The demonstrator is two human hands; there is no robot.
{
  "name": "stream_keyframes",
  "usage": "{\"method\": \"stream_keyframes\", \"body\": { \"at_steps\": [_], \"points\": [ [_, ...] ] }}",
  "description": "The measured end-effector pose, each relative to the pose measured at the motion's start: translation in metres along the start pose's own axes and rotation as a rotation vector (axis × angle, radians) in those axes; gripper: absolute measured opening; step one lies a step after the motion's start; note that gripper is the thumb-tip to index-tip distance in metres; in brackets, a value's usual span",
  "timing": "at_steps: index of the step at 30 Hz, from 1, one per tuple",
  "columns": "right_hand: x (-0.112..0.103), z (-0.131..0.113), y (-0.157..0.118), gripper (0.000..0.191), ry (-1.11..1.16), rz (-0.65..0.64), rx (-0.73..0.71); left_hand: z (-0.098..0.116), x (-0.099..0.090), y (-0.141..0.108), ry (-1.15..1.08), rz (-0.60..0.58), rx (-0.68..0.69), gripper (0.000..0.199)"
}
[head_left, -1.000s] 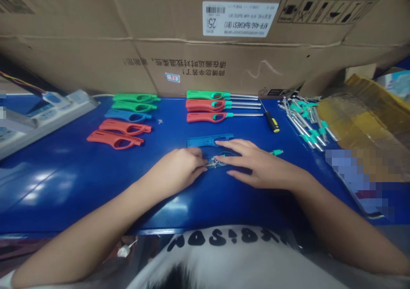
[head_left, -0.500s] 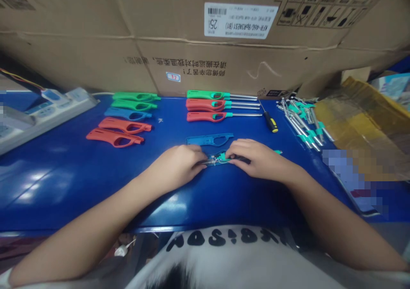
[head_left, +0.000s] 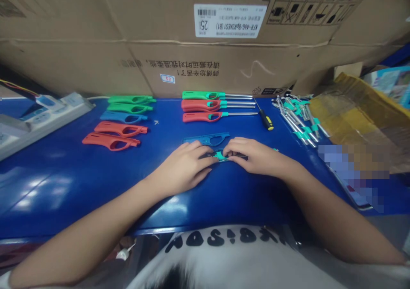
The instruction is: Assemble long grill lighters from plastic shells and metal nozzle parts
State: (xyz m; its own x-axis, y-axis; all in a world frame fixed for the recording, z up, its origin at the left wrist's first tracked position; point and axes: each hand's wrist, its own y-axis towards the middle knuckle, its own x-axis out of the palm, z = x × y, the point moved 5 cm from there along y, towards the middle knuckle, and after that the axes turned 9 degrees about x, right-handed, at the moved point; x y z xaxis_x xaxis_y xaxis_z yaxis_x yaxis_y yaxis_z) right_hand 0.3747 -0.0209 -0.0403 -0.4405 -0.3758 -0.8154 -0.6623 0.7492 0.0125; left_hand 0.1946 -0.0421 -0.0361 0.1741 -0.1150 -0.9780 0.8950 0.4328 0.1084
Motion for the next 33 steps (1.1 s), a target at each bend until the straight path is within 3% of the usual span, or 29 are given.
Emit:
{"method": "stream_keyframes", "body": {
  "at_steps": [7,11,14,19,24,28,30,33],
  "points": [
    [-0.002,0.001,-0.002,0.018,0.022,0.015,-0.025,-0.001,0.003,-0.001,0.045,0.026,0.012,0.033],
    [-0.004,0.003,-0.001,0.032,-0.040,0.160,-0.007,-0.002,0.006,-0.001,0.070,0.036,0.020,0.034],
    [-0.002,0.015,0.002,0.037,-0.153,0.294,0.122,-0.003,0.008,-0.001,0.063,0.059,0.028,0.037],
    [-0.002,0.038,0.005,0.015,-0.113,0.355,0.301,-0.005,0.008,0.001,-0.054,0.114,-0.008,0.035],
    [-0.010,0.034,0.005,0.002,-0.084,0.337,0.238,-0.009,0.000,0.000,-0.169,0.263,-0.025,0.025],
    [-0.019,0.020,0.003,0.003,0.099,0.424,0.170,-0.018,-0.016,-0.005,-0.100,0.455,-0.077,0.024],
    [-0.020,0.020,0.003,0.010,0.297,0.466,0.230,-0.023,-0.023,-0.007,0.003,0.479,-0.089,0.031],
    [-0.012,0.026,0.005,0.024,0.667,0.387,0.359,-0.027,-0.026,-0.009,0.108,0.442,-0.073,0.038]
  ]
}}
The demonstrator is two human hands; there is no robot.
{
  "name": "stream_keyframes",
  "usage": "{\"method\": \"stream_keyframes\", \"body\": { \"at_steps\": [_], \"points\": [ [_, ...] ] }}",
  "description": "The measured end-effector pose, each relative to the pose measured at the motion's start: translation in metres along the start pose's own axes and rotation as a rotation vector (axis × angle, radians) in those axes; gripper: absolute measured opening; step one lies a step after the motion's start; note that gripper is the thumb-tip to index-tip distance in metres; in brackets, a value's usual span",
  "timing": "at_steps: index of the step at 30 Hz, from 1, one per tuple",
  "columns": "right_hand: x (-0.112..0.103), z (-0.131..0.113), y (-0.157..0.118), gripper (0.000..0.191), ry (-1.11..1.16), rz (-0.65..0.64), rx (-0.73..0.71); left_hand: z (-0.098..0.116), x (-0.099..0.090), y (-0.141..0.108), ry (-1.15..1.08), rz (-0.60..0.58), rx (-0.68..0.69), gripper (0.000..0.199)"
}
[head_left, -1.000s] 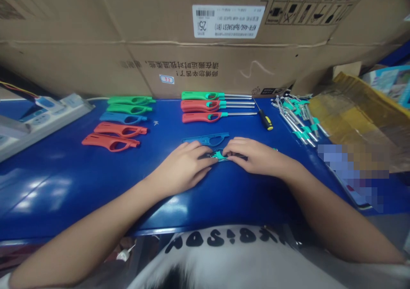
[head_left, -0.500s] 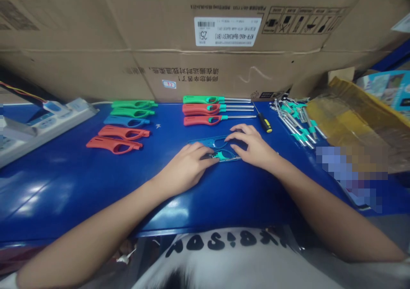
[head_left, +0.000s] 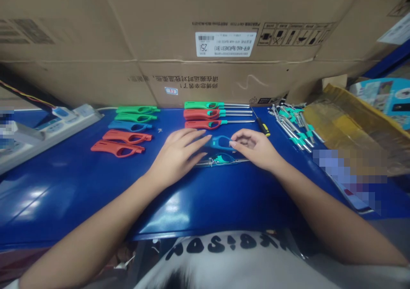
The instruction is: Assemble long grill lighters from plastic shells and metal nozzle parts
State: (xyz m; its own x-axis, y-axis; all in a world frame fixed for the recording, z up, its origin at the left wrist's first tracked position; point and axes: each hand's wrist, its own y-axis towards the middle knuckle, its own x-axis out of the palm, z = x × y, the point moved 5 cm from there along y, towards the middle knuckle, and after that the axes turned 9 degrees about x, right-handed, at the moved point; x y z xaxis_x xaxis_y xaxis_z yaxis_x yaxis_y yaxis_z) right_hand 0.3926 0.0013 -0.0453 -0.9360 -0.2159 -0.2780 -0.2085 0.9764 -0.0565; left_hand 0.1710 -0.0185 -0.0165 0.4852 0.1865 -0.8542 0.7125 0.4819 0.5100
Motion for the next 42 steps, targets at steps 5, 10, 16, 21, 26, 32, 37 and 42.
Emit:
{"method": "stream_keyframes", "body": {
  "at_steps": [5,10,16,21,26,32,37,42],
  "points": [
    [0.007,0.005,-0.001,0.026,0.030,-0.125,0.074,-0.002,0.005,-0.003,-0.083,-0.079,0.062,0.031],
    [0.018,-0.011,-0.012,0.030,-0.483,-0.147,-0.214,-0.001,0.008,-0.003,-0.207,-0.204,0.068,0.031],
    [0.024,-0.009,-0.015,0.032,-0.730,-0.147,-0.341,-0.002,0.009,-0.005,-0.226,-0.318,0.024,0.030],
    [0.024,-0.006,-0.015,0.031,-0.802,-0.163,-0.365,-0.001,0.015,-0.008,-0.177,-0.346,0.034,0.030],
    [0.023,-0.007,-0.017,0.031,-0.811,-0.182,-0.360,0.003,0.018,-0.007,-0.168,-0.361,0.047,0.029],
    [0.023,-0.006,-0.016,0.031,-0.845,-0.190,-0.360,0.003,0.019,-0.007,-0.159,-0.364,0.050,0.029],
    [0.024,-0.004,-0.015,0.032,-0.859,-0.201,-0.344,0.001,0.021,-0.008,-0.196,-0.371,-0.001,0.029],
    [0.028,-0.004,-0.015,0.033,-0.905,-0.181,-0.377,0.005,0.021,-0.008,-0.092,-0.413,-0.030,0.029]
  ]
}}
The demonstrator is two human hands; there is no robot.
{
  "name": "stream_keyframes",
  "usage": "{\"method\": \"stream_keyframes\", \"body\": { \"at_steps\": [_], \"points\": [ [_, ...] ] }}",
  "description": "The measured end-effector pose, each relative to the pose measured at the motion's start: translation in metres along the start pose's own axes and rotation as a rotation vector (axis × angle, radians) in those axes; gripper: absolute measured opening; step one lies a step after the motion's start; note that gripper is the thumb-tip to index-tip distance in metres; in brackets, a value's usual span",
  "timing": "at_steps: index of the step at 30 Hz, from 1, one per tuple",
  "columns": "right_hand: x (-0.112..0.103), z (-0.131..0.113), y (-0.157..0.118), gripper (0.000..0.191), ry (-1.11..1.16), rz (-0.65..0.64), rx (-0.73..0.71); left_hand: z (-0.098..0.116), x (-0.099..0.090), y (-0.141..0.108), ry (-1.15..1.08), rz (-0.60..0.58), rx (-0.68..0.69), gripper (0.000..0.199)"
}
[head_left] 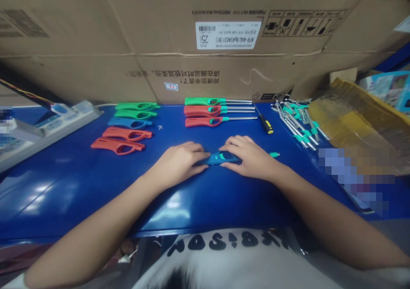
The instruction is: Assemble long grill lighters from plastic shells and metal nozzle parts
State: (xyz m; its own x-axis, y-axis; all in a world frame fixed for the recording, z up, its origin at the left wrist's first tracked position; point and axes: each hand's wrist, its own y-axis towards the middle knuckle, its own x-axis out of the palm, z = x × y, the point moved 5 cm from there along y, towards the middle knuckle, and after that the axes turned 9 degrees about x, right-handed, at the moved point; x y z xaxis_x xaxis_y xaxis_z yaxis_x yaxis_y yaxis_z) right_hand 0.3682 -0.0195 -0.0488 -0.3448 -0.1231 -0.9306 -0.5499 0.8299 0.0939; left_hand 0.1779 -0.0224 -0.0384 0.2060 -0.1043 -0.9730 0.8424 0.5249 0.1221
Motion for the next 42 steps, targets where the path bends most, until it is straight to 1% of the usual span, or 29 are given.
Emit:
{"method": "stream_keyframes", "body": {
  "at_steps": [3,6,11,16,20,23,27,30,32,36,37,39,42],
  "points": [
    [0.001,-0.003,0.000,0.032,-0.081,0.021,-0.031,0.004,0.001,0.000,0.107,-0.008,0.017,0.030],
    [-0.001,-0.005,0.000,0.032,-0.152,0.050,-0.067,0.004,0.002,0.000,0.137,0.032,0.034,0.032],
    [-0.003,-0.006,-0.001,0.027,-0.134,0.085,-0.098,-0.001,0.003,0.001,0.047,0.162,0.034,0.035],
    [-0.001,-0.006,-0.002,0.035,-0.147,0.103,-0.093,0.001,0.001,0.002,0.000,0.177,0.052,0.033],
    [-0.003,-0.004,-0.001,0.030,-0.111,0.098,-0.048,0.001,0.001,0.002,0.026,0.168,0.053,0.031],
    [-0.010,0.000,-0.002,0.029,-0.083,0.124,-0.041,-0.002,0.003,0.001,0.035,0.176,0.050,0.030],
    [-0.018,0.002,-0.003,0.031,-0.122,0.193,-0.055,-0.006,0.001,0.000,-0.011,0.239,0.033,0.029],
    [-0.019,0.001,-0.004,0.033,-0.165,0.239,-0.027,-0.006,-0.005,0.000,-0.048,0.294,0.006,0.030],
    [-0.016,0.002,-0.003,0.033,-0.172,0.225,0.000,-0.004,-0.006,0.001,-0.063,0.275,0.001,0.032],
    [-0.009,0.005,0.000,0.038,-0.171,0.120,0.038,0.000,-0.003,0.003,0.017,0.156,0.061,0.049],
    [-0.008,0.006,0.000,0.041,-0.161,0.089,0.040,0.000,-0.002,0.003,0.044,0.142,0.076,0.049],
    [-0.008,0.004,-0.001,0.044,-0.104,0.035,0.029,0.000,-0.001,0.003,0.079,0.133,0.101,0.044],
    [-0.010,-0.005,-0.003,0.034,0.025,-0.029,-0.047,0.000,0.001,0.002,0.082,0.130,0.116,0.040]
  ]
}}
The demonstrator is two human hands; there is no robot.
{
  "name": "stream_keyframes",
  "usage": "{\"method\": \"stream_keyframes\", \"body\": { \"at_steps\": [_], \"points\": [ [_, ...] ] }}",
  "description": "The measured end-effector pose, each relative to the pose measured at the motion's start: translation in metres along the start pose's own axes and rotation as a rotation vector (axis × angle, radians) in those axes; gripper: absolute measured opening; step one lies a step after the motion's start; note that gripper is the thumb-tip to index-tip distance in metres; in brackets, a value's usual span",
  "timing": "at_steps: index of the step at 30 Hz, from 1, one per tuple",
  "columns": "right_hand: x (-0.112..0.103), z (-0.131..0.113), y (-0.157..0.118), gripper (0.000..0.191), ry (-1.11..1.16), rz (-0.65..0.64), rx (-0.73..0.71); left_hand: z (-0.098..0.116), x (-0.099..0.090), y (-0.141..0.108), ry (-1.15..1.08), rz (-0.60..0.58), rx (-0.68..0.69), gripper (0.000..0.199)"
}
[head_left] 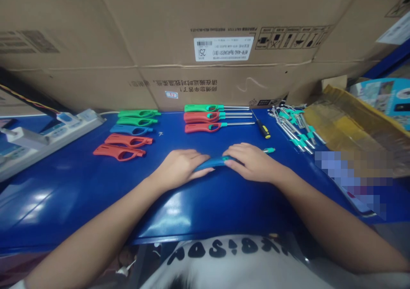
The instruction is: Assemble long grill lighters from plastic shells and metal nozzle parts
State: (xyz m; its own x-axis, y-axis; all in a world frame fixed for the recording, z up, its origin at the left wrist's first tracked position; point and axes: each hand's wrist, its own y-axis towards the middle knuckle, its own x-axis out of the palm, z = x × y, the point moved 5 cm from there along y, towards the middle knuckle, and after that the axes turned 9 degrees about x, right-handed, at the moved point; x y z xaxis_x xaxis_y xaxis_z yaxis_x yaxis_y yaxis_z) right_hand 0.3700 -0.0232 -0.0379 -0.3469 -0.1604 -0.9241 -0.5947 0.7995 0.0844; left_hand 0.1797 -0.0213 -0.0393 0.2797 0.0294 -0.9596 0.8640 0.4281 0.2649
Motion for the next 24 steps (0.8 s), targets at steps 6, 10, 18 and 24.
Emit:
{"method": "stream_keyframes", "body": {
  "at_steps": [6,10,18,24],
  "points": [
    [0.007,-0.010,-0.002,0.034,-0.011,0.002,-0.057,0.004,0.003,0.000,-0.114,-0.027,-0.015,0.038],
    [0.009,-0.009,0.000,0.035,-0.046,-0.006,-0.040,0.005,0.006,0.000,-0.139,-0.050,-0.036,0.039],
    [-0.007,0.007,-0.002,0.029,-0.080,0.054,-0.064,-0.009,-0.003,-0.003,-0.068,-0.029,-0.031,0.041],
    [-0.006,0.012,-0.003,0.023,-0.172,0.131,-0.054,-0.010,-0.003,-0.003,-0.159,-0.075,-0.085,0.041]
  ]
}}
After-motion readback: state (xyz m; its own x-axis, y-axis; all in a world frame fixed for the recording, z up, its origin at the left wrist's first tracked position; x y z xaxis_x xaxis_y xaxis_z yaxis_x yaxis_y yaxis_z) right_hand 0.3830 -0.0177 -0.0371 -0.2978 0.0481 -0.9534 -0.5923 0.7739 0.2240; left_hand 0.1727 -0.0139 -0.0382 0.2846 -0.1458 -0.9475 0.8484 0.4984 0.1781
